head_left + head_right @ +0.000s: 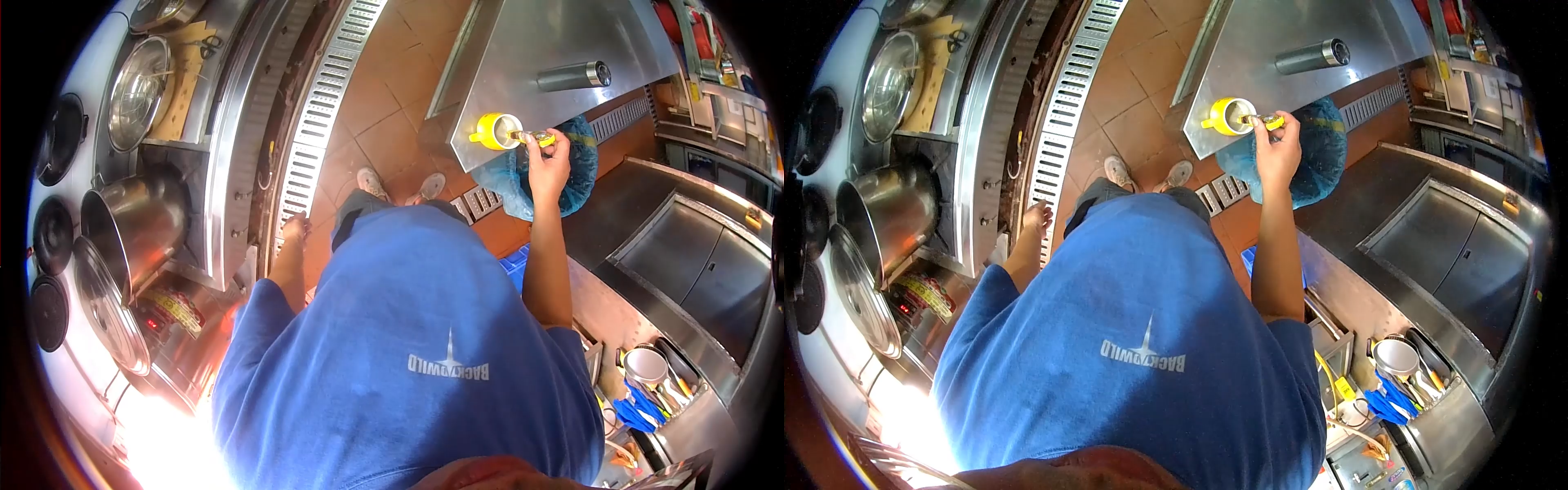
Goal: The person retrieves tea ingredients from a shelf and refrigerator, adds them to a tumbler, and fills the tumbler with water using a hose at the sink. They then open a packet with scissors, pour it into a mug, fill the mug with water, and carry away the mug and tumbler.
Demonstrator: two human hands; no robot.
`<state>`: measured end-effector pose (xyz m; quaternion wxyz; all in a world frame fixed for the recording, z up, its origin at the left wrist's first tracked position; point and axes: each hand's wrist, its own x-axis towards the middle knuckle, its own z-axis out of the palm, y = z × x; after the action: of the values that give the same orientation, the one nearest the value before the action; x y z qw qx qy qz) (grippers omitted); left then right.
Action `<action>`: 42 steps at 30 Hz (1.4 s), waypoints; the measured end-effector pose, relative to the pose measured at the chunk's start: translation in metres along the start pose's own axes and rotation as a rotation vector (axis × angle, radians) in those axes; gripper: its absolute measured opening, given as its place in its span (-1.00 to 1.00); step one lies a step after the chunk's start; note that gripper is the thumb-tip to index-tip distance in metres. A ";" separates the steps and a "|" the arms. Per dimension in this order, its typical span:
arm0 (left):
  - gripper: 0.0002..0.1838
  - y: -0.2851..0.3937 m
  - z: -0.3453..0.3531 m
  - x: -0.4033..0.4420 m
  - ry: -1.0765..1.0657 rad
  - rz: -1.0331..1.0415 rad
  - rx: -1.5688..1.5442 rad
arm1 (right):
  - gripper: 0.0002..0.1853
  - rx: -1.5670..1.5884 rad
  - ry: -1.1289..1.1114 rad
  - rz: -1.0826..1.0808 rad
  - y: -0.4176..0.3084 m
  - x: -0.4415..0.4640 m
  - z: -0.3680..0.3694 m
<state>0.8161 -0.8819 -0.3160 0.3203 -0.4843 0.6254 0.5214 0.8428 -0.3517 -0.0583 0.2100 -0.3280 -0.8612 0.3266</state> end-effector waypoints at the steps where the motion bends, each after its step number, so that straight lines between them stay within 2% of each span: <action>1: -0.86 0.004 0.003 -0.008 0.007 0.000 -0.001 | -0.57 -0.015 0.002 -0.006 0.000 0.000 0.000; 2: -0.87 0.007 0.004 -0.014 0.014 -0.001 -0.003 | -0.57 -0.031 0.004 -0.012 0.000 0.000 0.001; 3: -0.84 0.002 -0.002 0.002 -0.070 0.027 0.008 | -0.57 -0.031 0.003 -0.012 0.001 0.000 0.001; 6: -0.82 0.008 0.001 0.008 -0.067 0.064 -0.046 | -0.56 -0.003 0.035 -0.077 0.004 0.002 0.003; 8: -0.81 0.019 0.006 -0.003 -0.038 0.086 -0.067 | -0.56 0.021 -0.012 0.002 0.011 0.000 0.006; 9: -0.81 0.023 0.006 -0.002 -0.049 0.092 -0.063 | -0.57 -0.109 -0.118 0.134 0.016 0.000 0.004; 12: -0.79 0.031 0.005 0.000 -0.061 0.077 -0.046 | -0.57 -0.055 0.008 0.020 0.013 0.000 0.000; 14: -0.68 0.030 0.003 0.006 -0.086 0.123 -0.037 | -0.58 -0.034 0.026 -0.032 0.023 0.002 0.002; 16: -0.70 0.027 0.006 0.006 -0.085 0.110 -0.032 | -0.59 -0.038 -0.036 0.096 0.025 0.006 0.001; 20: -0.78 0.024 0.012 -0.009 -0.050 0.052 -0.021 | -0.62 -0.030 0.006 0.152 0.016 0.007 -0.003; 22: -0.79 0.018 0.013 -0.006 -0.052 0.045 -0.014 | -0.66 0.345 0.034 0.190 0.025 0.015 0.002; 27: -0.83 0.011 0.015 -0.012 -0.072 0.068 -0.034 | -0.67 0.317 -0.006 0.228 0.037 0.023 -0.001; 30: -0.82 0.010 0.015 -0.023 -0.090 0.092 -0.055 | -0.65 0.511 -0.007 0.192 0.045 0.020 -0.004; 32: -0.82 0.009 0.020 -0.027 -0.020 0.063 -0.070 | -0.62 0.086 0.016 0.171 0.043 0.027 -0.008; 34: -0.81 0.005 0.020 -0.033 -0.014 0.074 -0.096 | -0.59 0.167 0.023 0.170 0.047 0.027 -0.010; 37: -0.80 -0.001 0.028 -0.044 0.006 0.065 -0.073 | -0.59 -0.072 -0.043 0.104 0.031 0.032 -0.018; 42: -0.72 -0.020 0.039 -0.058 0.018 0.085 -0.071 | -0.58 0.089 -0.120 0.065 0.033 0.033 -0.026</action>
<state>0.8494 -0.8286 -0.2796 0.2748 -0.4730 0.6293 0.5521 0.8491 -0.2989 -0.0580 0.1616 -0.3260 -0.8458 0.3901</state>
